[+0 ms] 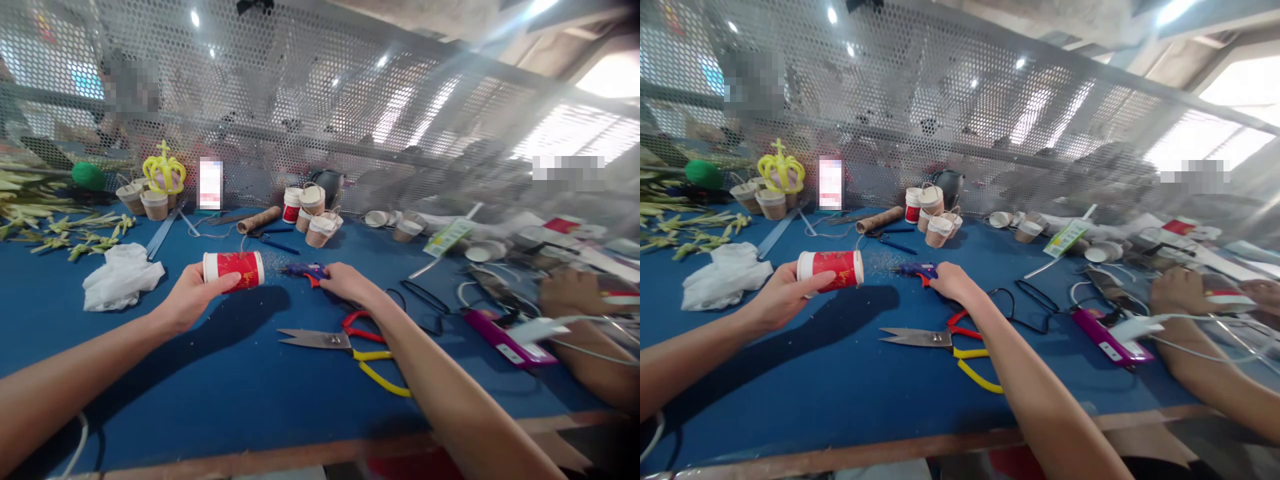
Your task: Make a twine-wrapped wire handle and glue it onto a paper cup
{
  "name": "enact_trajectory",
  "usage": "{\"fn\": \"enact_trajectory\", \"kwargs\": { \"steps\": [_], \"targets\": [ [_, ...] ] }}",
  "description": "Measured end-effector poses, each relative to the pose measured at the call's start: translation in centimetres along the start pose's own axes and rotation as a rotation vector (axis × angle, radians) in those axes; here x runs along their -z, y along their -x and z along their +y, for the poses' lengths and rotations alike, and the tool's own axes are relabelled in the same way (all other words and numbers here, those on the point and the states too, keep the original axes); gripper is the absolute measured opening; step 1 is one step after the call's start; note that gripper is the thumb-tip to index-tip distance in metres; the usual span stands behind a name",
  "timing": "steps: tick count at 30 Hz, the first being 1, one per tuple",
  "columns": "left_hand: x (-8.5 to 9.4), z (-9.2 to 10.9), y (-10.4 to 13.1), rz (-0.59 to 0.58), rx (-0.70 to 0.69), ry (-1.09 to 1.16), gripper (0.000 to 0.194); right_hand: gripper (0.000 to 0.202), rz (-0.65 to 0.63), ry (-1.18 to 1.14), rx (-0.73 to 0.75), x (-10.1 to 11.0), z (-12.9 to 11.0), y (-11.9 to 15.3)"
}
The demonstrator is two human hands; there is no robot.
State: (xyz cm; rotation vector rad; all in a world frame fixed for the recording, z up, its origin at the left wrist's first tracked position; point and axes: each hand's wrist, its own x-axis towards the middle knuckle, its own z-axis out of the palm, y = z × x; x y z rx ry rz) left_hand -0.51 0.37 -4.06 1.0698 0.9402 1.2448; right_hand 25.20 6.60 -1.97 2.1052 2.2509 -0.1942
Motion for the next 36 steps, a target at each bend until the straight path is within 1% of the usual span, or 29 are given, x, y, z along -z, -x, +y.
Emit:
{"fn": "enact_trajectory", "kwargs": {
  "steps": [4,7,11,13,16,17,18,19,21,22,25,27,32,36],
  "targets": [
    [0.0,0.1,0.1,0.000,-0.016,0.034,0.025,0.008,-0.026,-0.031,-0.001,-0.3,0.1,0.3],
    [0.1,0.1,0.1,-0.006,-0.003,0.061,0.025,0.005,-0.004,-0.089,0.000,-0.3,0.3,0.4],
    [0.2,0.2,0.0,-0.040,0.003,0.062,0.025,0.006,0.032,-0.237,-0.010,-0.1,0.4,0.5],
    [0.3,0.2,0.0,-0.054,0.005,0.047,0.022,0.011,0.048,-0.327,-0.016,0.3,0.3,1.1],
    [0.4,0.1,-0.1,-0.074,0.017,0.013,0.019,0.019,0.095,-0.560,0.010,1.4,-0.2,2.5],
    [0.4,0.1,-0.1,-0.078,0.022,0.000,0.019,0.018,0.118,-0.759,0.027,1.8,-0.5,3.0],
    [0.4,0.0,-0.1,-0.079,0.027,-0.016,0.019,0.016,0.107,-0.928,0.045,2.2,-0.8,3.6],
    [0.5,0.0,-0.1,-0.077,0.029,-0.033,0.020,0.015,0.100,-1.040,0.065,2.5,-1.2,4.1],
    [0.5,0.0,-0.1,-0.072,0.031,-0.060,0.019,0.018,0.130,-1.149,0.118,2.8,-2.0,5.0],
    [0.5,0.0,-0.1,-0.072,0.028,-0.070,0.019,0.019,0.152,-1.173,0.158,2.7,-2.5,5.4],
    [0.7,0.2,-0.2,-0.075,0.010,-0.079,0.018,0.020,0.121,-1.165,0.288,2.3,-3.6,6.4],
    [0.7,0.3,-0.3,-0.080,-0.002,-0.085,0.018,0.019,0.116,-1.127,0.323,1.9,-4.0,6.9],
    [0.8,0.3,-0.5,-0.078,-0.001,-0.102,0.017,0.016,0.143,-1.006,0.251,1.4,-3.9,8.0],
    [0.8,0.4,-0.6,-0.039,-0.007,-0.080,0.021,0.017,0.102,-0.961,0.262,1.2,-3.7,8.5]
  ]
}}
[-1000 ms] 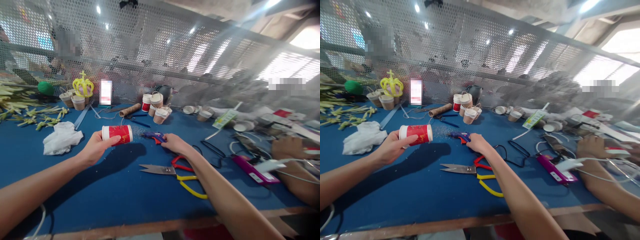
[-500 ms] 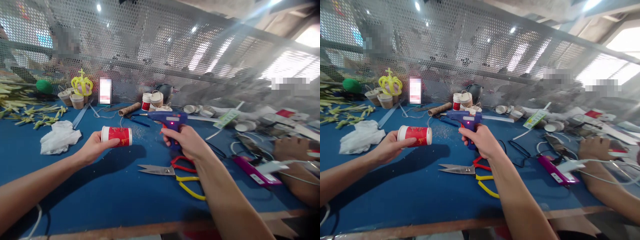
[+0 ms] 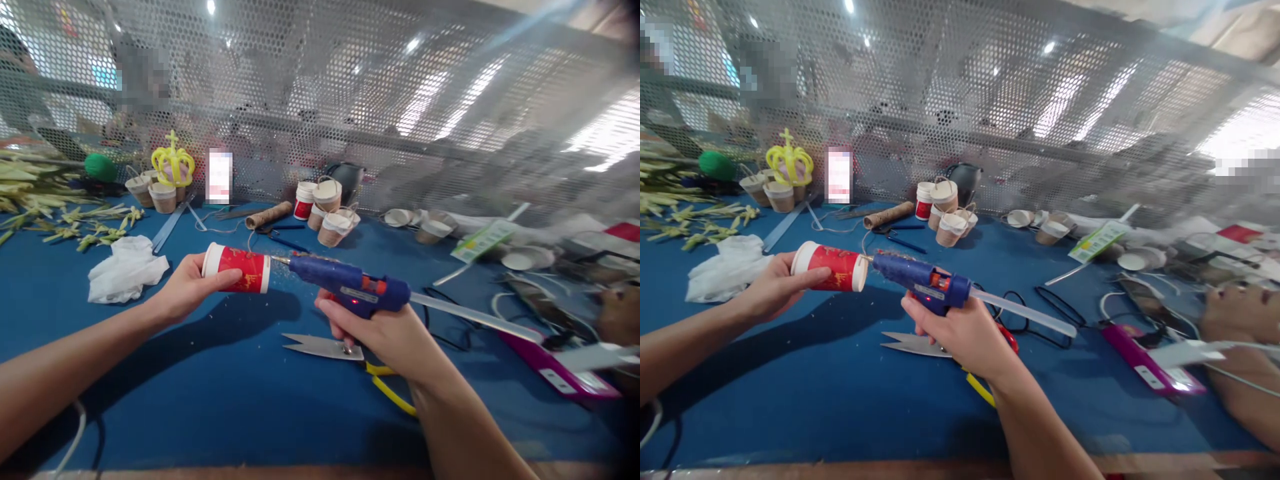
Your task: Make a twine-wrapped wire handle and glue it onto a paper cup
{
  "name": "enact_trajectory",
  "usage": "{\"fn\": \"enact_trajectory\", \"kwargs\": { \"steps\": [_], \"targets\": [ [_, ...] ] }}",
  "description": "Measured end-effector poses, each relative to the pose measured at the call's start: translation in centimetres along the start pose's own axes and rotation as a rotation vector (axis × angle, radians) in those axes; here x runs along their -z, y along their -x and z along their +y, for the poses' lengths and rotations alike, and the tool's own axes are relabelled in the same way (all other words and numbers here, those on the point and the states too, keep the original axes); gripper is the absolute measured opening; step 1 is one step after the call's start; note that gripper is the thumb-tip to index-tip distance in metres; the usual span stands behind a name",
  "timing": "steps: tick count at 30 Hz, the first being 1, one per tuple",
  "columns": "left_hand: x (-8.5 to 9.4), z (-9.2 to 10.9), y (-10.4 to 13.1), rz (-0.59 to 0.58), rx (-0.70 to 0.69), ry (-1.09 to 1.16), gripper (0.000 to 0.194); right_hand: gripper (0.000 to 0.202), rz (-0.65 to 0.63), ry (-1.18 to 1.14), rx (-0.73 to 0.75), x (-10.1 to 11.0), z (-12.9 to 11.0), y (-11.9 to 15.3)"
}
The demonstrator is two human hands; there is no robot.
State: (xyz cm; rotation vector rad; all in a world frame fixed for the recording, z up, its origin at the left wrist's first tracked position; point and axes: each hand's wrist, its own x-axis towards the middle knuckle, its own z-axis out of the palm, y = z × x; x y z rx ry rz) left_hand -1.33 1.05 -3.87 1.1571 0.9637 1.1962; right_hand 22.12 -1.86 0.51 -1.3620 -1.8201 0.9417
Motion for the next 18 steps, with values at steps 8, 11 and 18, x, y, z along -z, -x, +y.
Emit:
{"fn": "enact_trajectory", "kwargs": {
  "steps": [8,11,18],
  "targets": [
    [0.11,-0.16,-0.20,0.004,-0.020,-0.005,0.021,0.019,-0.004,0.126,-0.017,-0.11,0.66,0.06],
    [0.17,-0.20,-0.23,-0.005,-0.023,0.002,0.020,0.021,-0.011,0.157,-0.026,-0.07,0.77,0.08],
    [0.22,-0.21,-0.24,-0.015,-0.031,0.011,0.020,0.025,-0.024,0.190,-0.039,0.13,0.51,0.15]
  ]
}}
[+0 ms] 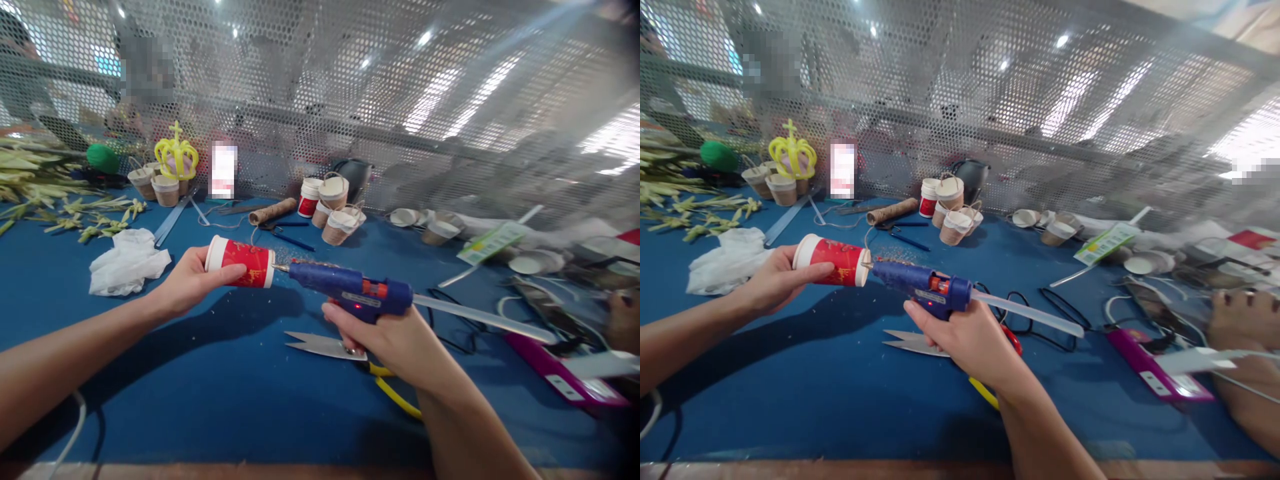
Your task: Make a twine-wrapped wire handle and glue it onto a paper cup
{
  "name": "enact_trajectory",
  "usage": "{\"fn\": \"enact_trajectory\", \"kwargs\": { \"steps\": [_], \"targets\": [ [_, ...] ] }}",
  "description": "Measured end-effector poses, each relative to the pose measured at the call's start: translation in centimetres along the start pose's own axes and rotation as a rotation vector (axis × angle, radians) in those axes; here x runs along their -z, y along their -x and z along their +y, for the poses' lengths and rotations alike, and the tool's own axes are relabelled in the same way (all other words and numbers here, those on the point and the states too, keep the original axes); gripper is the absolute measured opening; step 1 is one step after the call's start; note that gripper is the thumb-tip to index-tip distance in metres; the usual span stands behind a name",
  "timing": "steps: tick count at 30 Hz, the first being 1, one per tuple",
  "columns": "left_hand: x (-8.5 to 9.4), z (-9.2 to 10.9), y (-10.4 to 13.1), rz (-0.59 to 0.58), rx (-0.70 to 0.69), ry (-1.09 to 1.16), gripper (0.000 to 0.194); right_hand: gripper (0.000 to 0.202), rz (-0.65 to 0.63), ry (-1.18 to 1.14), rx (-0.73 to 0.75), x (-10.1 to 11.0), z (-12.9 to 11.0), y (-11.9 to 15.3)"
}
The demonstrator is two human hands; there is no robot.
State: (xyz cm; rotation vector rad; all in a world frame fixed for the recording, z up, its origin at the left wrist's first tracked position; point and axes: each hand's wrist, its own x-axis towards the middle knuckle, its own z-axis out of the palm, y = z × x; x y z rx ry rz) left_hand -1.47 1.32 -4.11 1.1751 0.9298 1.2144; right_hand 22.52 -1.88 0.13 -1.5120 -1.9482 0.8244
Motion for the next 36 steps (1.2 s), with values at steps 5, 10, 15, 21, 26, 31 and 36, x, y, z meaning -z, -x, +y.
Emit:
{"fn": "enact_trajectory", "kwargs": {
  "steps": [5,10,15,21,26,31,36],
  "targets": [
    [0.00,0.02,0.06,-0.014,-0.004,0.006,0.021,0.028,0.000,-0.024,-0.021,-0.05,-0.23,-0.06],
    [0.01,0.05,0.12,-0.012,-0.011,-0.016,0.023,0.026,0.003,-0.039,-0.038,-0.05,-0.55,-0.04],
    [0.19,-0.13,0.08,-0.028,-0.020,-0.031,0.019,0.028,-0.009,-0.029,-0.023,0.04,-0.55,-0.22],
    [0.24,-0.21,0.06,-0.033,-0.024,-0.050,0.018,0.031,-0.017,-0.042,-0.031,0.02,-0.59,-0.15],
    [0.26,-0.20,0.07,-0.038,-0.024,-0.049,0.017,0.026,-0.018,-0.090,-0.036,-0.04,-0.77,-0.08],
    [0.31,-0.25,0.07,-0.051,-0.016,-0.019,0.015,0.021,-0.020,-0.102,-0.003,-0.09,-0.35,-0.41],
    [-0.05,0.10,0.08,-0.033,-0.005,0.066,0.017,0.022,-0.035,-0.111,-0.004,-0.08,-0.40,-0.23]
  ]
}}
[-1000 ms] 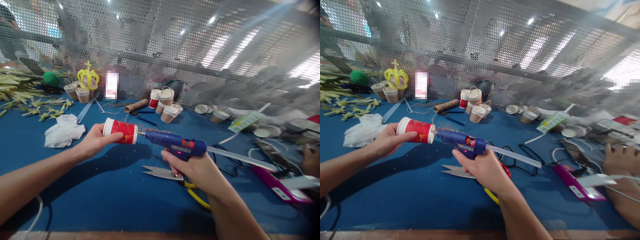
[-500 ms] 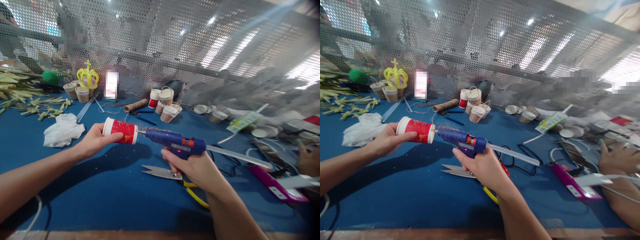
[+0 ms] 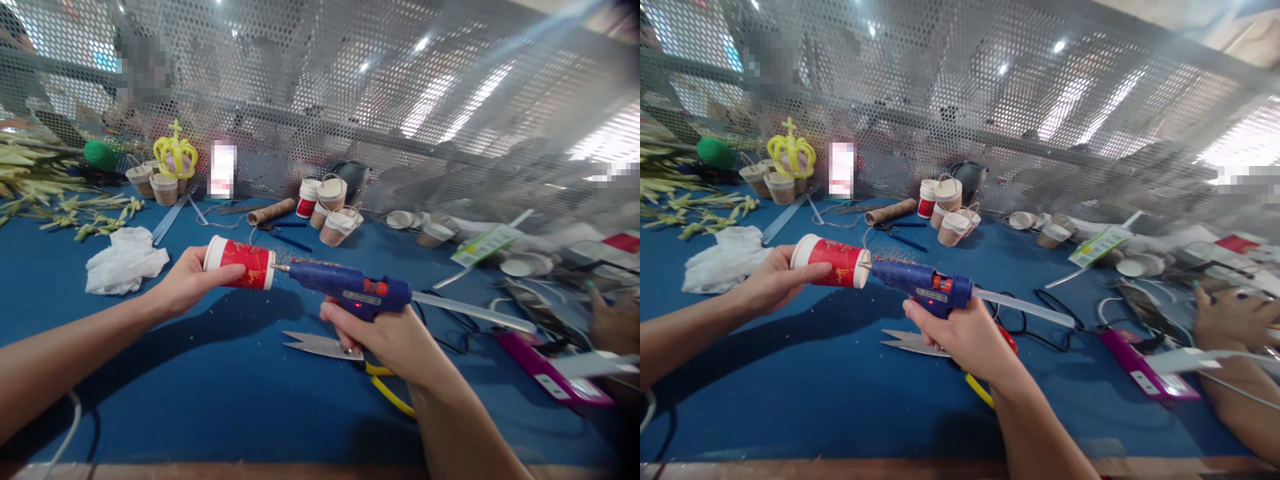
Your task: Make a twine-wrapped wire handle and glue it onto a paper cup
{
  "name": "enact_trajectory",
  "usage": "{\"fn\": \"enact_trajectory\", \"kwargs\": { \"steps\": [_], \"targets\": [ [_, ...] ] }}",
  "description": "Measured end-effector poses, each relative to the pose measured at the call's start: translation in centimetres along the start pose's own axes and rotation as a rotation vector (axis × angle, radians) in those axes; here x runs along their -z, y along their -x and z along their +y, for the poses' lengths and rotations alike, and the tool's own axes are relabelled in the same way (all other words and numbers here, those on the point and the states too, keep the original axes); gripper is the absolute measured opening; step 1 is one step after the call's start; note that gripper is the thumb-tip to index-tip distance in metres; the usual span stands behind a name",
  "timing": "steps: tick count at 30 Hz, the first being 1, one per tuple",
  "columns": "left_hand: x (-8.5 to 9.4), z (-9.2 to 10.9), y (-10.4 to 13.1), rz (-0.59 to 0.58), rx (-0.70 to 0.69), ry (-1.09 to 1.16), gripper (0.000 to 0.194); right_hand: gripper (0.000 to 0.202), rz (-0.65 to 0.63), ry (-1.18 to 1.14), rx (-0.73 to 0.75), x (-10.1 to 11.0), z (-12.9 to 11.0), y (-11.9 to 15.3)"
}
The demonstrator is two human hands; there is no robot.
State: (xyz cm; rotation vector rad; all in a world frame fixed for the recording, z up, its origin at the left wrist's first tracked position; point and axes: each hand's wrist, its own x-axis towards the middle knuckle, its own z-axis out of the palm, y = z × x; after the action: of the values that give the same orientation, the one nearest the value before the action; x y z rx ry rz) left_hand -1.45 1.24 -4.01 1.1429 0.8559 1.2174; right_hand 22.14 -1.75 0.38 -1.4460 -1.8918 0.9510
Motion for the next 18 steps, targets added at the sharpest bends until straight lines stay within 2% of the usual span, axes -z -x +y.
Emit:
{"fn": "enact_trajectory", "kwargs": {
  "steps": [6,18],
  "targets": [
    [-0.44,0.52,0.22,0.010,0.025,0.054,0.012,0.019,-0.007,-0.076,0.024,-0.02,-0.27,0.10],
    [-0.75,0.81,0.46,0.008,0.053,0.150,0.018,0.018,-0.014,-0.101,0.026,-0.16,-0.39,0.27]
  ]
}}
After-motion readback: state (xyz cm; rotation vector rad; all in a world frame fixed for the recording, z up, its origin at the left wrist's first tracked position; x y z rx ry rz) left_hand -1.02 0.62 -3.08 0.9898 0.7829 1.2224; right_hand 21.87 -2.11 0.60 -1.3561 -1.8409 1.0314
